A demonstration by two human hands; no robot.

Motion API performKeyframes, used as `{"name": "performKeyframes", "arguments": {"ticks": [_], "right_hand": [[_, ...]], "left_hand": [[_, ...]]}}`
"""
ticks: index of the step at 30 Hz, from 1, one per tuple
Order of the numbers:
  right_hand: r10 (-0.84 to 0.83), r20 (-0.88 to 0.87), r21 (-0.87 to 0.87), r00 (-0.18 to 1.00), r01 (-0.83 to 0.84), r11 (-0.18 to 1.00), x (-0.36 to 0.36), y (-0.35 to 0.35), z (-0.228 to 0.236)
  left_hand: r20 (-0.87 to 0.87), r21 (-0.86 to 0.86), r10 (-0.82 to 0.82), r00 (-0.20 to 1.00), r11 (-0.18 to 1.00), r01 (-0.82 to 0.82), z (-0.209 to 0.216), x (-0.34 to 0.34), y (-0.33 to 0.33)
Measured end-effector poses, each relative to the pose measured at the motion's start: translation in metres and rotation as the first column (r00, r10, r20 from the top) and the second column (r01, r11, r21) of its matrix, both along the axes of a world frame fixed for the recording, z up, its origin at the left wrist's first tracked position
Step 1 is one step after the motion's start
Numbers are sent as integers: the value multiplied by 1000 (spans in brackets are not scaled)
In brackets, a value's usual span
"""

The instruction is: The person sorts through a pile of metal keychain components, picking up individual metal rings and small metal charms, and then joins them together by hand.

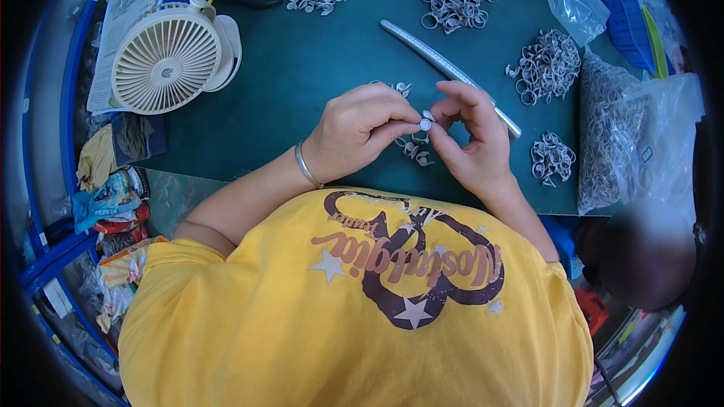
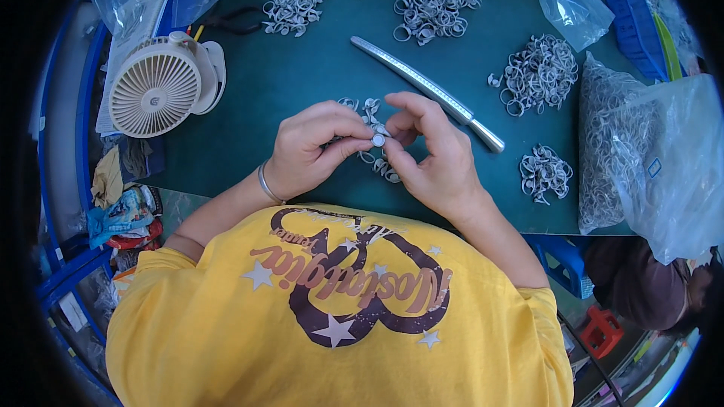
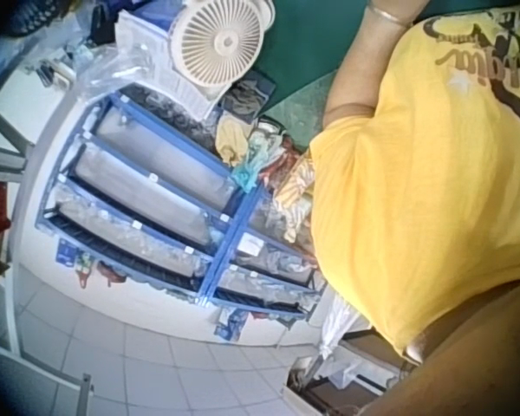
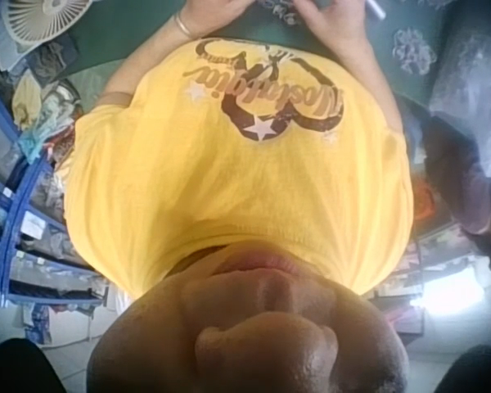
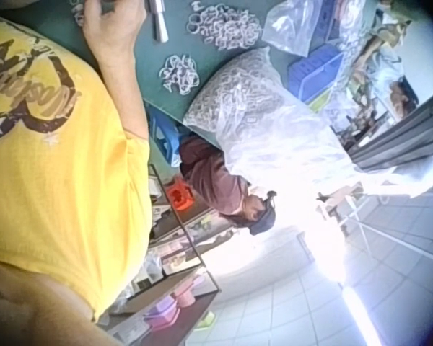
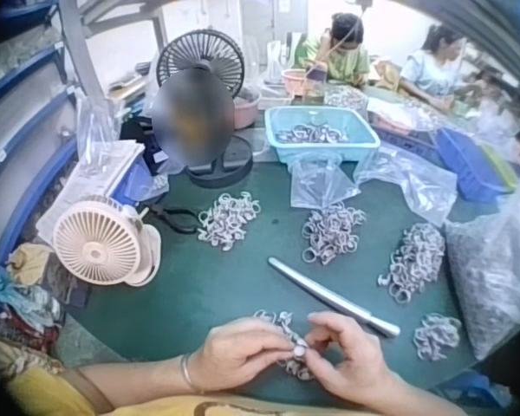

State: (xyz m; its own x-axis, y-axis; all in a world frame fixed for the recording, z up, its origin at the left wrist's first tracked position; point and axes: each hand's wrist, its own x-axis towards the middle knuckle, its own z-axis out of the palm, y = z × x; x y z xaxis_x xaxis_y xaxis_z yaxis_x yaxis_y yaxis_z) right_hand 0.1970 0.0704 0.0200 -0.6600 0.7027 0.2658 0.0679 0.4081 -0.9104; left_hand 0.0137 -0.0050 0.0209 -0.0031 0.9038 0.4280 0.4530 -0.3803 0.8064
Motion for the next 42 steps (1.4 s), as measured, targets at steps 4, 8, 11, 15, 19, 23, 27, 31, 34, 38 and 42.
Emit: {"name": "performKeyframes", "arguments": {"ticks": [4, 8, 11, 15, 19, 23, 27, 31, 34, 38, 42], "right_hand": [[64, 96, -44, 993, -60, 997, 1, 5, 8], [107, 11, -208, 994, -103, 973, 4, 6, 0], [84, -101, -265, 991, -108, 958, 3, 4, -2], [-19, -101, 9, 995, 20, 1000, -3, -7, -2], [-239, -140, -131, 961, 221, 966, -10, -12, -1], [-136, -67, 122, 988, 143, 982, -8, -4, 0], [-87, -98, 60, 991, 93, 994, -3, 1, -3], [-120, -133, -201, 984, 91, 975, 0, -3, -6], [-110, -141, -192, 984, 82, 978, 1, -4, -6], [-96, -146, -174, 985, 70, 982, 2, -5, -7], [-93, -158, -180, 983, 63, 982, 2, -5, -7]], "left_hand": [[1, 4, 2, 1000, 1000, -2, -2, -1, -1], [43, 4, 21, 999, 1000, -22, -2, -2, -2], [253, -122, 42, 967, 992, -11, -1, 3, -6], [338, -290, -2, 941, 951, 106, -1, 3, -6], [154, -129, 36, 987, 992, -16, 0, 2, -1], [132, -96, 80, 988, 993, -67, -1, 2, -1], [65, -39, 112, 992, 993, -110, -2, 3, -1], [10, 5, 108, 994, 994, -108, 0, 4, -2], [-14, 38, 90, 996, 995, -89, 1, 3, -2], [2, 39, 86, 996, 995, -86, -1, 3, -3], [21, 51, 79, 997, 995, -80, -2, 3, -3]]}}
